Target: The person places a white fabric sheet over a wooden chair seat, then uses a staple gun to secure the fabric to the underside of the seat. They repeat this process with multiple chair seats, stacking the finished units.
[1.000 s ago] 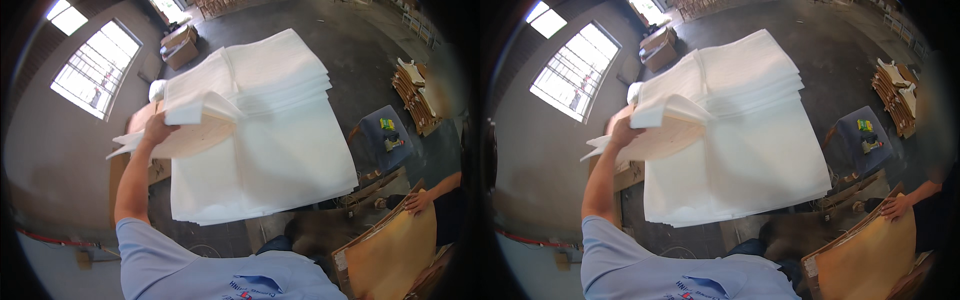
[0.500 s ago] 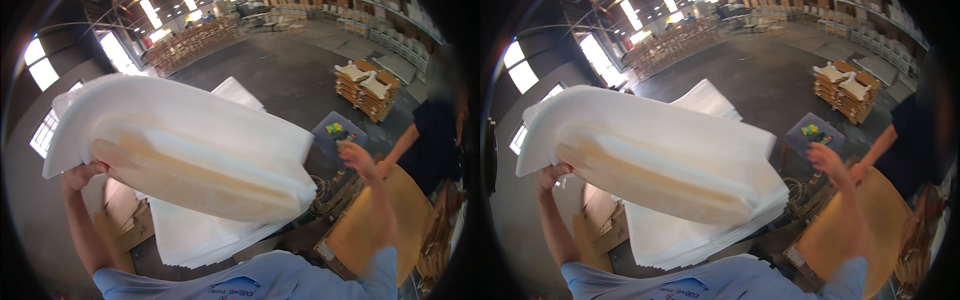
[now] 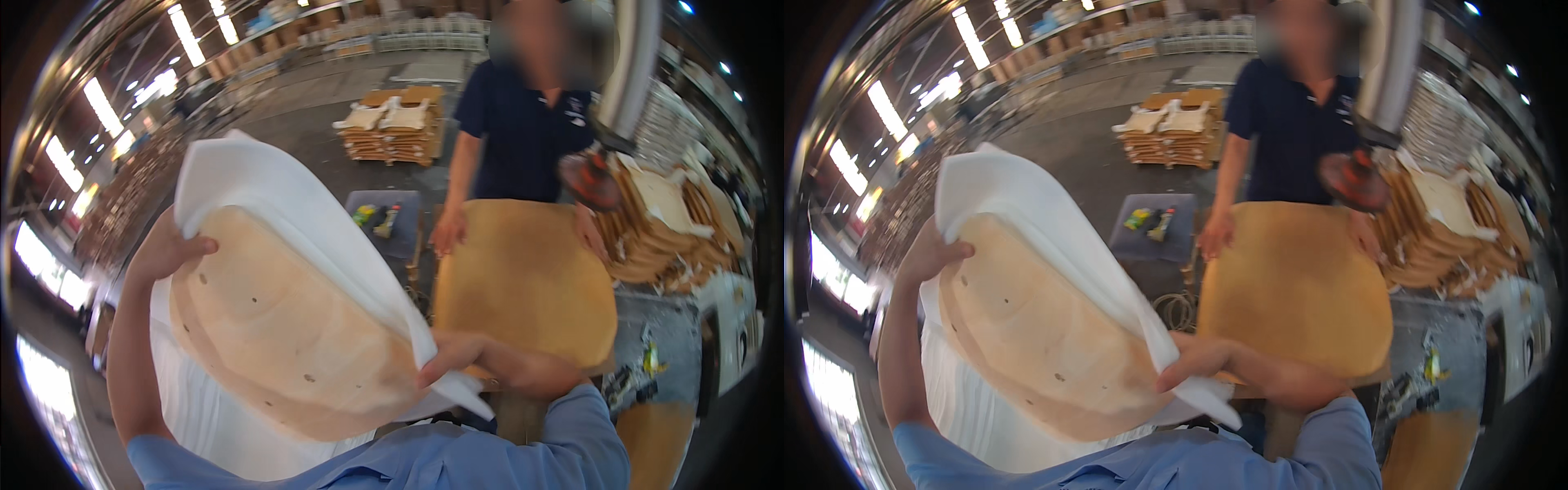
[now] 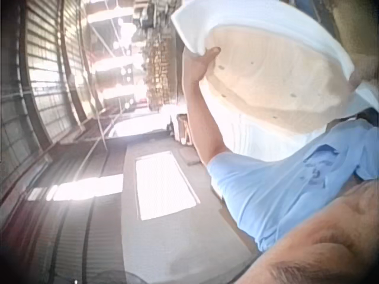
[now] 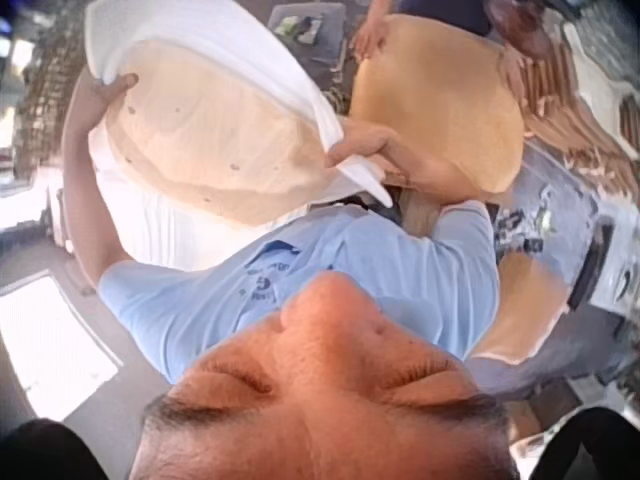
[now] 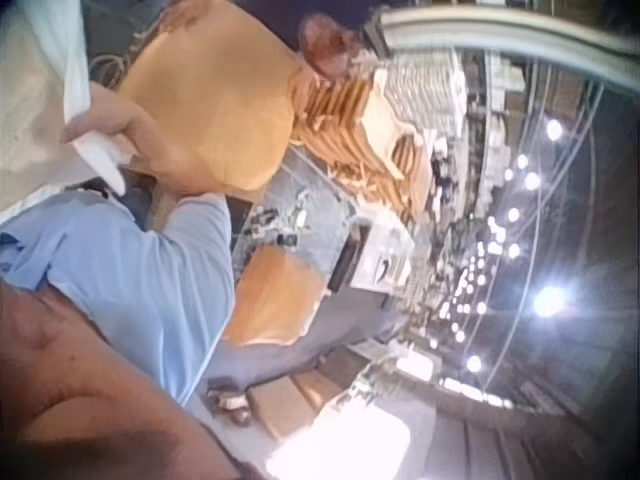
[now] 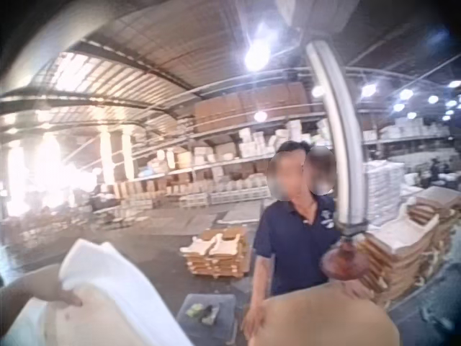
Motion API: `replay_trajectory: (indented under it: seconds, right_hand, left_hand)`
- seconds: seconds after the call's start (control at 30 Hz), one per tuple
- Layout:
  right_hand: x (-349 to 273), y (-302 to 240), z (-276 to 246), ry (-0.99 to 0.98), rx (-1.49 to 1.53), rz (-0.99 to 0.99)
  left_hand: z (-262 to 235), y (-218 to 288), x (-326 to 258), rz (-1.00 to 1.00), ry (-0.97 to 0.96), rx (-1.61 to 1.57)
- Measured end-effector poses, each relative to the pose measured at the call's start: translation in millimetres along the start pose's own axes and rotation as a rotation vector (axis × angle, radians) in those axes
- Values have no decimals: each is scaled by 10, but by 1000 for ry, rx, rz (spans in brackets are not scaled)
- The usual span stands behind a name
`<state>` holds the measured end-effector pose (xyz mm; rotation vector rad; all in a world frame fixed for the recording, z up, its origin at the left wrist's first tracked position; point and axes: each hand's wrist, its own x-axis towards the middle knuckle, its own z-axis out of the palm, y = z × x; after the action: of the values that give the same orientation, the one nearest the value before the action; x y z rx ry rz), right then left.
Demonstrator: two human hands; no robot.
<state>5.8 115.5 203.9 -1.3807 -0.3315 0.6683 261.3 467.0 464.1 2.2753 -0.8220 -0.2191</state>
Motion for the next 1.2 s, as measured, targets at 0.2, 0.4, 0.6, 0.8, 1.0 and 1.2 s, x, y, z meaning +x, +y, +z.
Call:
replay_trajectory:
  seconds: [0.2, 0.4, 0.6, 0.8, 1.0, 1.2]
  right_hand:
    - [-342, 320, 655, 575, 623, -281]
    - [-1132, 481, 455, 899, 958, -224]
    - [-1624, 741, -121, 928, 998, -432]
    - [-2451, 430, -275, 936, 1038, -559]
    - [-3053, 361, -589, 856, 1003, -612]
    - [-3514, 609, -1093, 905, 914, -526]
  left_hand:
    - [1239, 701, 1164, 649, 257, 455]
    - [2293, 890, -288, 554, -1088, -92]
    - [4100, -130, -1374, 21, -1093, -521]
    - [5273, 836, -786, -440, -412, -1743]
    - [4797, 1108, -318, -180, 243, -1786]
    - [4564, 1026, -435, -46, 442, -1512]
